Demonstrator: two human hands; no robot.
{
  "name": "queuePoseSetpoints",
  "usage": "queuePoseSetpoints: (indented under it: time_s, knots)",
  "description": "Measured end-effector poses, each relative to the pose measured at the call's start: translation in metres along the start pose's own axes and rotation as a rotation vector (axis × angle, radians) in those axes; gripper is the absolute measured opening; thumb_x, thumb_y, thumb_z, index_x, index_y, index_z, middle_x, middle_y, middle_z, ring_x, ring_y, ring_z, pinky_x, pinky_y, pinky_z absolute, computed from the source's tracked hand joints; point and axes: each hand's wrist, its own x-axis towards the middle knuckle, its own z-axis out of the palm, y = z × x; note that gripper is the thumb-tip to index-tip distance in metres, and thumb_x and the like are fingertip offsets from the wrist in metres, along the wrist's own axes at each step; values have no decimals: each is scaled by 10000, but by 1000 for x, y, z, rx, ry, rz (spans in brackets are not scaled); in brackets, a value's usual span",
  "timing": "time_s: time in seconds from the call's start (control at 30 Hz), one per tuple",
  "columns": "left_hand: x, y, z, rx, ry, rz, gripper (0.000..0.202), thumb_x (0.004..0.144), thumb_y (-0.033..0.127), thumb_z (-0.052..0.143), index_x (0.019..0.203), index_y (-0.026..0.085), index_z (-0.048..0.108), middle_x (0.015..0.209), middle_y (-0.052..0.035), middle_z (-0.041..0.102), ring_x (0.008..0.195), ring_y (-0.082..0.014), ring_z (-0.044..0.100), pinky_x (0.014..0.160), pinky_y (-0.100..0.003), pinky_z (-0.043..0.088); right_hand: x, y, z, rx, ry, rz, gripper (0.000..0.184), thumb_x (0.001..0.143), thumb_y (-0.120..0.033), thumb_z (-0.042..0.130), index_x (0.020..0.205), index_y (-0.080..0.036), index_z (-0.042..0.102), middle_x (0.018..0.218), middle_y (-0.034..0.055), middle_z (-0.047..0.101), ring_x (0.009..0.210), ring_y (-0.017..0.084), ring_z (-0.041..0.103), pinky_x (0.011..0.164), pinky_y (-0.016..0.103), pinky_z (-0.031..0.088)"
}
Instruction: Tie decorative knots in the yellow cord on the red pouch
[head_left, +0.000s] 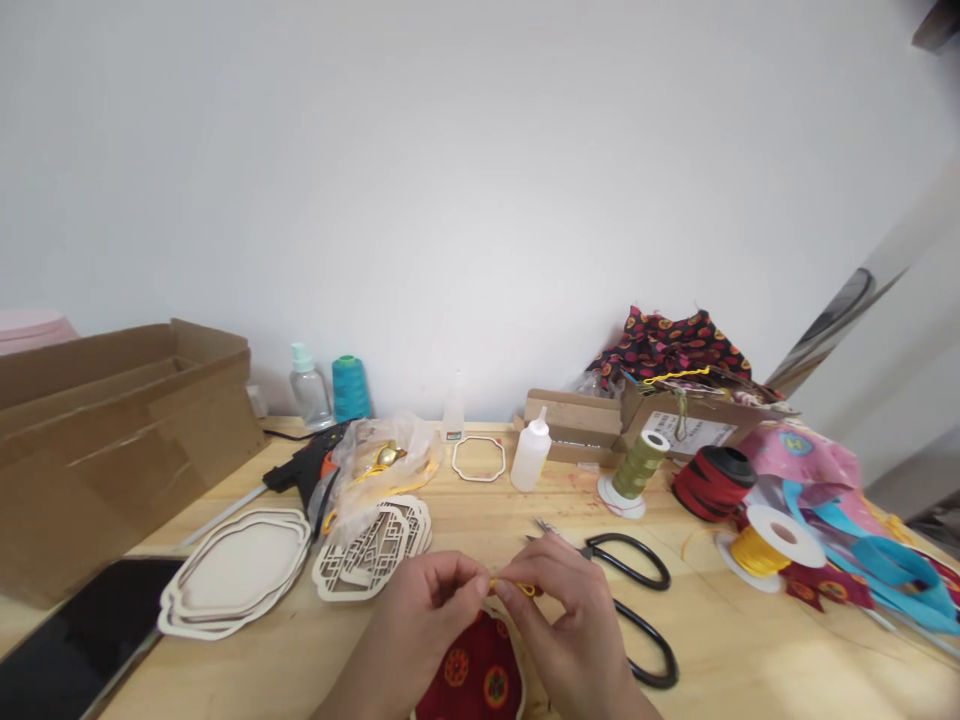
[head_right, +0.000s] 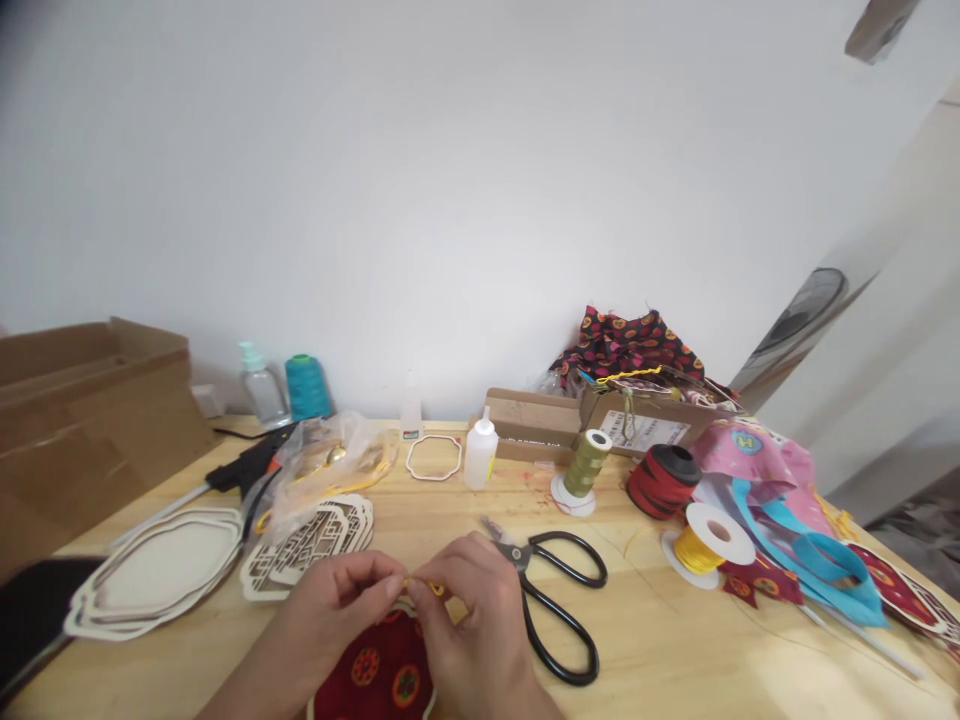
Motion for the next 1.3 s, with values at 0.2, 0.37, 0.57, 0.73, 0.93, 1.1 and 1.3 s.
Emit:
queuePoseSetpoints:
  time_s: [0.2, 0.37, 0.57, 0.73, 0.93, 1.1, 1.3]
  knots:
    - [-2, -1, 1, 3, -3, 0, 232, 730, 317, 510, 658, 120, 608, 558, 26, 549, 542, -92, 449, 534, -200, 341, 0, 0, 1, 47, 7, 62, 130, 746, -201, 571, 644, -169, 645, 567, 17, 572, 553, 134, 516, 534, 246, 391]
    - [-1, -2, -1, -24, -19, 15, 221, 694, 332, 566, 697, 119, 624, 608, 3, 591, 579, -111, 495, 557, -209, 373, 1, 2, 0, 50, 1, 74, 116, 747, -208, 574, 663, -178, 648, 576, 15, 575, 565, 137, 517, 542, 248, 391]
    - [-3, 2, 0, 166, 53, 95, 183, 706, 290, 525, 668, 139, 622, 608, -3, 588, 590, -131, 504, 559, -219, 390, 0, 2, -1, 28, -30, 24, 121, 764, -192, 545, 690, -183, 640, 599, 16, 581, 587, 141, 520, 568, 259, 390]
    - [-5, 5, 4, 327, 119, 144, 161, 693, 241, 483, 626, 157, 603, 575, 8, 561, 561, -131, 497, 532, -213, 395, 0, -2, 1, 18, 9, 27, 132, 755, -182, 553, 650, -170, 632, 578, 14, 578, 553, 129, 513, 552, 250, 387]
    - [-4, 0, 4, 273, 100, 161, 171, 713, 222, 466, 646, 158, 610, 593, 8, 579, 571, -122, 502, 553, -206, 403, 0, -1, 1, 49, 11, 76, 160, 756, -203, 554, 623, -162, 634, 555, 19, 572, 534, 133, 509, 532, 249, 389]
    - [-2, 1, 3, 123, 26, 97, 181, 722, 276, 506, 707, 140, 625, 661, -13, 619, 625, -133, 517, 582, -217, 409, 0, 1, 0, 52, 9, 100, 150, 756, -202, 557, 638, -162, 640, 566, 22, 576, 547, 136, 515, 536, 252, 398]
    - [-1, 2, 1, 17, 46, 31, 217, 710, 318, 535, 649, 128, 619, 555, 24, 560, 536, -92, 457, 514, -186, 355, -1, 0, 0, 44, -19, 14, 111, 766, -145, 537, 755, -182, 641, 668, 24, 596, 643, 142, 535, 599, 257, 414]
